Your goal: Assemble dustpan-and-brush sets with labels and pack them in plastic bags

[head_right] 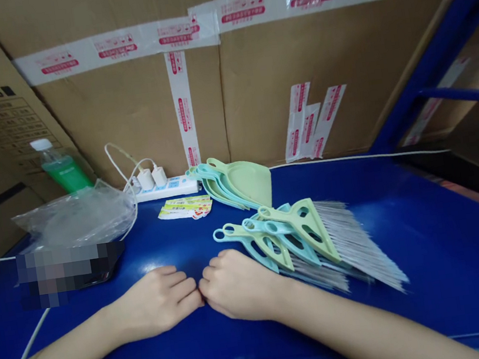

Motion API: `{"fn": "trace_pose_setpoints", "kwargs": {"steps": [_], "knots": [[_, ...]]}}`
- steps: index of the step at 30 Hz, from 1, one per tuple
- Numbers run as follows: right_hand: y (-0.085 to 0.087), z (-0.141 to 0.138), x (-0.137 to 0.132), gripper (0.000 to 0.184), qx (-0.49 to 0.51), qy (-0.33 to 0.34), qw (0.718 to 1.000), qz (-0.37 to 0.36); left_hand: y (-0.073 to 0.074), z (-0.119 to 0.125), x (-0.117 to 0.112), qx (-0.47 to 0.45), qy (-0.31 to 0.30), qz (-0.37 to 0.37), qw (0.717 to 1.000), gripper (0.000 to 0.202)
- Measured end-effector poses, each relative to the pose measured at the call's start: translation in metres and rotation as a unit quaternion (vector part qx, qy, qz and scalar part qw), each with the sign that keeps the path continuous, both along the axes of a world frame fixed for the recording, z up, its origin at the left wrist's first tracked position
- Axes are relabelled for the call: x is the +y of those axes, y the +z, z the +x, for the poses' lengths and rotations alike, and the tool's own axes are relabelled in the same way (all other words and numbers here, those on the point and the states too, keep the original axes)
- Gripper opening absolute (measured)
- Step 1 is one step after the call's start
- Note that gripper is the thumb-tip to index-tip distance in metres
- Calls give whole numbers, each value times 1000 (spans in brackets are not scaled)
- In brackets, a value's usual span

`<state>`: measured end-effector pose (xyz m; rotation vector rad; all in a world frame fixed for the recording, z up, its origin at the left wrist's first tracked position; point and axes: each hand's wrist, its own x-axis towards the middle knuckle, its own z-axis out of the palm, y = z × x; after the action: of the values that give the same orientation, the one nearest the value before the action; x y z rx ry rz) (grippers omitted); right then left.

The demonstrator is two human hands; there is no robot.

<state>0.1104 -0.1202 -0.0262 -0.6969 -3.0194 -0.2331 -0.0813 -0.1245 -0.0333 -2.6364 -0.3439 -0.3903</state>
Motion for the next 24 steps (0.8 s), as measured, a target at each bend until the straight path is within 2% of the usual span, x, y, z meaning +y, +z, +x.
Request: {"fn": "trace_pose_setpoints", "kwargs": {"steps": [6, 13, 24], "knots": [[-1, 0, -4, 16, -24, 50, 998, 7, -1, 1, -3, -5, -12, -30, 999, 34], [-8, -3, -8, 19, 4, 114, 991, 66, 1, 4, -6, -58, -90, -5, 994, 40], [-11, 2, -1, 25, 80, 123, 981, 127, 7, 4, -4, -90, -64, 36, 993, 41]]}}
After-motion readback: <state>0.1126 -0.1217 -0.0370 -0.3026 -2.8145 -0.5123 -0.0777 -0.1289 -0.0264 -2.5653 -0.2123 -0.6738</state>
